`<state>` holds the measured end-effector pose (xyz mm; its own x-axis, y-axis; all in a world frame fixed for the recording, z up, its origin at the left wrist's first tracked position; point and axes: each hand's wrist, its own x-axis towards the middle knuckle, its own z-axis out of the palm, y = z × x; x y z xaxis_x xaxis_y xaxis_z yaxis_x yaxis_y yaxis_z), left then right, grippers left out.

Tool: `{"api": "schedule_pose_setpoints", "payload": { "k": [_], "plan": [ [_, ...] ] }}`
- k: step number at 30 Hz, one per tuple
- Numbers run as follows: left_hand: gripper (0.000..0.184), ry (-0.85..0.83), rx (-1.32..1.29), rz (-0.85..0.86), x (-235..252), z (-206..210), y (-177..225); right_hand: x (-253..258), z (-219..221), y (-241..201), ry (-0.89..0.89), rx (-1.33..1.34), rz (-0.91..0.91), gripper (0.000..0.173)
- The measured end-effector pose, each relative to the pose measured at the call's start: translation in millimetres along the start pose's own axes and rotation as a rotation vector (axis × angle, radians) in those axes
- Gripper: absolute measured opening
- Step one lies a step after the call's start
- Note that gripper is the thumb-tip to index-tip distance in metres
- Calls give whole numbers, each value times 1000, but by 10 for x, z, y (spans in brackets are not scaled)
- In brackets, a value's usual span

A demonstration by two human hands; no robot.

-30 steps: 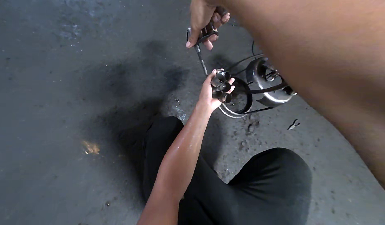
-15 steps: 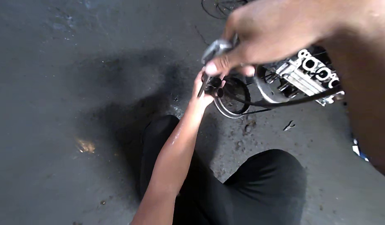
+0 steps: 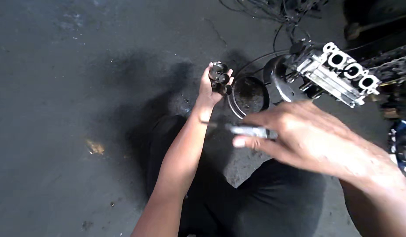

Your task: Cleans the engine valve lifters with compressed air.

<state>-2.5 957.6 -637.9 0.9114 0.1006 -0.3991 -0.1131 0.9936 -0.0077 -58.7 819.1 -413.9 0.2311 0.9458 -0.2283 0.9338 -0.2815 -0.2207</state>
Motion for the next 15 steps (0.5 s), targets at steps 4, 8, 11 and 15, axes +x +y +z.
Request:
{"api": "schedule_pose_setpoints", "payload": {
  "k": [4, 8, 11, 15],
  "plan": [
    [40, -23, -63, -8, 146, -66, -12, -145, 85, -79, 57, 183, -139, 54],
    [35, 34, -9, 24, 48, 65, -62, -145, 209, 117, 208, 63, 43, 57],
    [36, 19, -23, 47, 97, 57, -26, -298, 247, 108, 143, 258, -111, 54],
    [42, -66, -71, 64, 138, 0, 21, -518, 394, 354, 220, 207, 20, 58]
  ]
}}
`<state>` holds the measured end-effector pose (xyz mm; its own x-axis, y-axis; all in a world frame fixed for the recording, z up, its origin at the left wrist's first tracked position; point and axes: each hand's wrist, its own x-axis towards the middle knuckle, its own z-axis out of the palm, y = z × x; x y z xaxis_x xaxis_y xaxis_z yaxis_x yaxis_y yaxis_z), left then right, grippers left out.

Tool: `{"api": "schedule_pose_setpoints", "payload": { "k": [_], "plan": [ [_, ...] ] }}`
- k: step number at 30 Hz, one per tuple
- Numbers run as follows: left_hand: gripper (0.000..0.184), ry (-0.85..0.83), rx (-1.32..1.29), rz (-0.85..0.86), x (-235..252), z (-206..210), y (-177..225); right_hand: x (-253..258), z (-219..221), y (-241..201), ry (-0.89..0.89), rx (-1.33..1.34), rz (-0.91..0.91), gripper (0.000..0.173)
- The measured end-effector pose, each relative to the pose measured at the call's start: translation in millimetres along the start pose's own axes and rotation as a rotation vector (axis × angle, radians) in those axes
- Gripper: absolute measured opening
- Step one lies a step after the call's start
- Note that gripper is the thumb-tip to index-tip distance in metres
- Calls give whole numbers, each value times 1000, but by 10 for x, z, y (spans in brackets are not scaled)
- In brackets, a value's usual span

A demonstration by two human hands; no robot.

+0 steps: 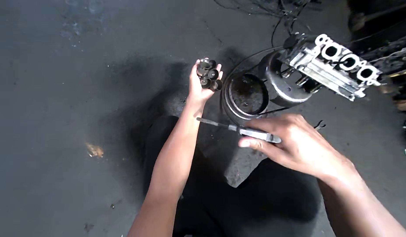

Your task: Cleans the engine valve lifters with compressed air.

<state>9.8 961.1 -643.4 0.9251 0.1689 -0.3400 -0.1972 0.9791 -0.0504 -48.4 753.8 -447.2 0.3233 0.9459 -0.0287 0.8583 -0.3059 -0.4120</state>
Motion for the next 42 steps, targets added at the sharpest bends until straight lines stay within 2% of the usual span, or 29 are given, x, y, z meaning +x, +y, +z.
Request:
{"api": "schedule_pose_setpoints", "payload": {
  "k": [3, 7, 11, 15, 18, 22, 27, 31, 34, 38, 42],
  "plan": [
    [45, -33, 3, 32, 18, 37, 95, -155, 9, 63, -53, 153, -112, 55],
    [45, -82, -17, 40, -2, 21, 116, -250, 173, 254, 17, 34, 16, 61],
    [45, -58, -29, 43, -10, 22, 104, -264, 246, 277, -19, 174, -52, 56],
    [48, -55, -21, 27, -15, 31, 44, -153, 379, 421, 167, -22, 217, 63],
    [48, -55, -21, 26, -4, 40, 21, -51, 405, 514, 317, -45, 395, 62],
    [48, -48, -24, 14, -13, 10, 22, 19, 413, 470, 346, -101, 503, 64],
    [50, -68, -39, 21, 7, 30, 16, -30, 337, 506, 303, 65, 450, 55],
    [50, -49, -31, 11, -19, 37, 16, -43, 280, 519, 390, 19, 551, 57],
    [53, -18, -33, 10, -37, 70, 38, 19, 262, 418, 339, 74, 464, 53],
    [57, -55, 5, 22, -42, 19, 29, 162, 223, 369, 349, -28, 552, 58],
    [53, -55, -23, 19, -75, 52, 50, 263, 180, 304, 255, 39, 456, 53]
  ]
}}
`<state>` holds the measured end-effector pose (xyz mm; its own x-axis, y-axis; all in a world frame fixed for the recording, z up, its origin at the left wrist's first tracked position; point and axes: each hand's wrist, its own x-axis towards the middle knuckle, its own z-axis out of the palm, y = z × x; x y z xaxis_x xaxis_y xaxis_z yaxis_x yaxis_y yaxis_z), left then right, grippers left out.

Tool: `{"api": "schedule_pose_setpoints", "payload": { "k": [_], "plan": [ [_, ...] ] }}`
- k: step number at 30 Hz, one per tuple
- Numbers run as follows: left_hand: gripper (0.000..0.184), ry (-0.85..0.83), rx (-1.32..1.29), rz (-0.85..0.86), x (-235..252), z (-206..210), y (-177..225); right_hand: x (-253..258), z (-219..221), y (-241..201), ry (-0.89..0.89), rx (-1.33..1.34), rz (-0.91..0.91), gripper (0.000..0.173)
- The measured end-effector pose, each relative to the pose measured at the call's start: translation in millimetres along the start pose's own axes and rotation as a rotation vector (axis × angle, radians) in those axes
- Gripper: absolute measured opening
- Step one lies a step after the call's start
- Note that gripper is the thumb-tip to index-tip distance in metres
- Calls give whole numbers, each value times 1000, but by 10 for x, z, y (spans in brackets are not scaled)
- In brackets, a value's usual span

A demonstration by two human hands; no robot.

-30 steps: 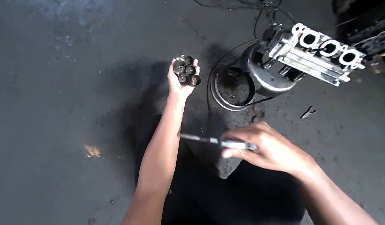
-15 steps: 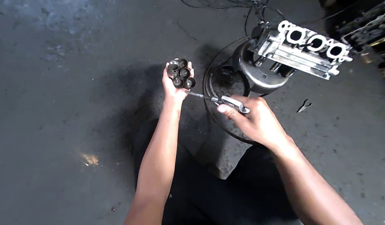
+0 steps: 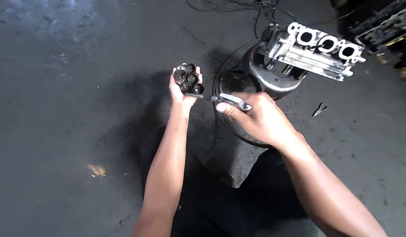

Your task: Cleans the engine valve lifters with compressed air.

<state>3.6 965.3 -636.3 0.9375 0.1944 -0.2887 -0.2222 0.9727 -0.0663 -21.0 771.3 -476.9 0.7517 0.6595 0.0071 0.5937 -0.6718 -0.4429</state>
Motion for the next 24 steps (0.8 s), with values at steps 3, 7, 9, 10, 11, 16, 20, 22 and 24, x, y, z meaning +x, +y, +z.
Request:
{"api": "schedule_pose_setpoints", "payload": {
  "k": [3, 7, 9, 10, 11, 16, 20, 22, 24],
  "plan": [
    [53, -20, 25, -15, -13, -28, -8, 78, -74, -56, 46, -59, 56, 58],
    [51, -16, 7, -9, -60, 48, -6, 142, -93, -182, 6, -36, -19, 51],
    [52, -25, 28, -6, -69, 36, -12, 146, -81, -256, 47, -93, -9, 53],
    [52, -28, 41, -4, -72, 28, -20, 155, -84, -280, 72, -121, 5, 54],
    [50, -35, 44, 1, -73, 33, -25, 167, -87, -299, 84, -129, 6, 54],
    [48, 5, 65, 8, -124, 77, 9, 205, -109, -258, 25, -80, -3, 55],
    [52, -119, 84, -24, -61, -28, 73, 440, -290, 47, -3, 97, 72, 51],
    [51, -146, 58, -42, -67, -40, 94, 508, -352, 78, -51, 178, 65, 45],
    [55, -167, 70, -51, -74, -50, 94, 581, -393, 65, -108, 188, 64, 44]
  ]
}}
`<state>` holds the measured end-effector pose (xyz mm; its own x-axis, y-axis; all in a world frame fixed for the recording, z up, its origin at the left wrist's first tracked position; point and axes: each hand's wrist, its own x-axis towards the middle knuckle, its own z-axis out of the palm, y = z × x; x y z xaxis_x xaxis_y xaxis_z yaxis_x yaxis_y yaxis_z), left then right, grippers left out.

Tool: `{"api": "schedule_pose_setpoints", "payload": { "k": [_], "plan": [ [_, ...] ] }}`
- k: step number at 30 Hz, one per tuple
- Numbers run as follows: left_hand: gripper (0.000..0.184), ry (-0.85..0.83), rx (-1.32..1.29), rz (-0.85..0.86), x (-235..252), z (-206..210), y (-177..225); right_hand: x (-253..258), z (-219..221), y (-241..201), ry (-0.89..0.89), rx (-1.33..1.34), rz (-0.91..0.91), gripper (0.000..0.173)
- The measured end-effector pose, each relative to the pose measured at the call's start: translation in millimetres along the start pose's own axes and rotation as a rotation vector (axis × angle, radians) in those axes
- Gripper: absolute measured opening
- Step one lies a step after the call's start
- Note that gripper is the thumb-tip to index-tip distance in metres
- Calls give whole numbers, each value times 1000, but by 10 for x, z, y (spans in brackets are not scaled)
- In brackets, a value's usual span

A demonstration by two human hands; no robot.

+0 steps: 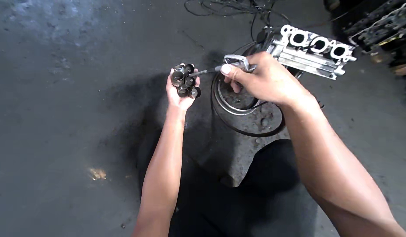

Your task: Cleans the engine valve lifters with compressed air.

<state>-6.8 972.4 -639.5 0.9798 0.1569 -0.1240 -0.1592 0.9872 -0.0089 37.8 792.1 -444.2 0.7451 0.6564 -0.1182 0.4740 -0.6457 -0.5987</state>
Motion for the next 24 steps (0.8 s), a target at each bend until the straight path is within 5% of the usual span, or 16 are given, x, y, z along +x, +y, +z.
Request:
{"api": "schedule_pose_setpoints", "payload": {
  "k": [10, 24],
  "plan": [
    [55, 61, 39, -1, 6, 78, -112, 420, -121, -477, -247, -291, 151, 53],
    [58, 2, 10, 3, 38, 19, -71, 435, -105, -538, -176, -358, 161, 55]
  ]
}}
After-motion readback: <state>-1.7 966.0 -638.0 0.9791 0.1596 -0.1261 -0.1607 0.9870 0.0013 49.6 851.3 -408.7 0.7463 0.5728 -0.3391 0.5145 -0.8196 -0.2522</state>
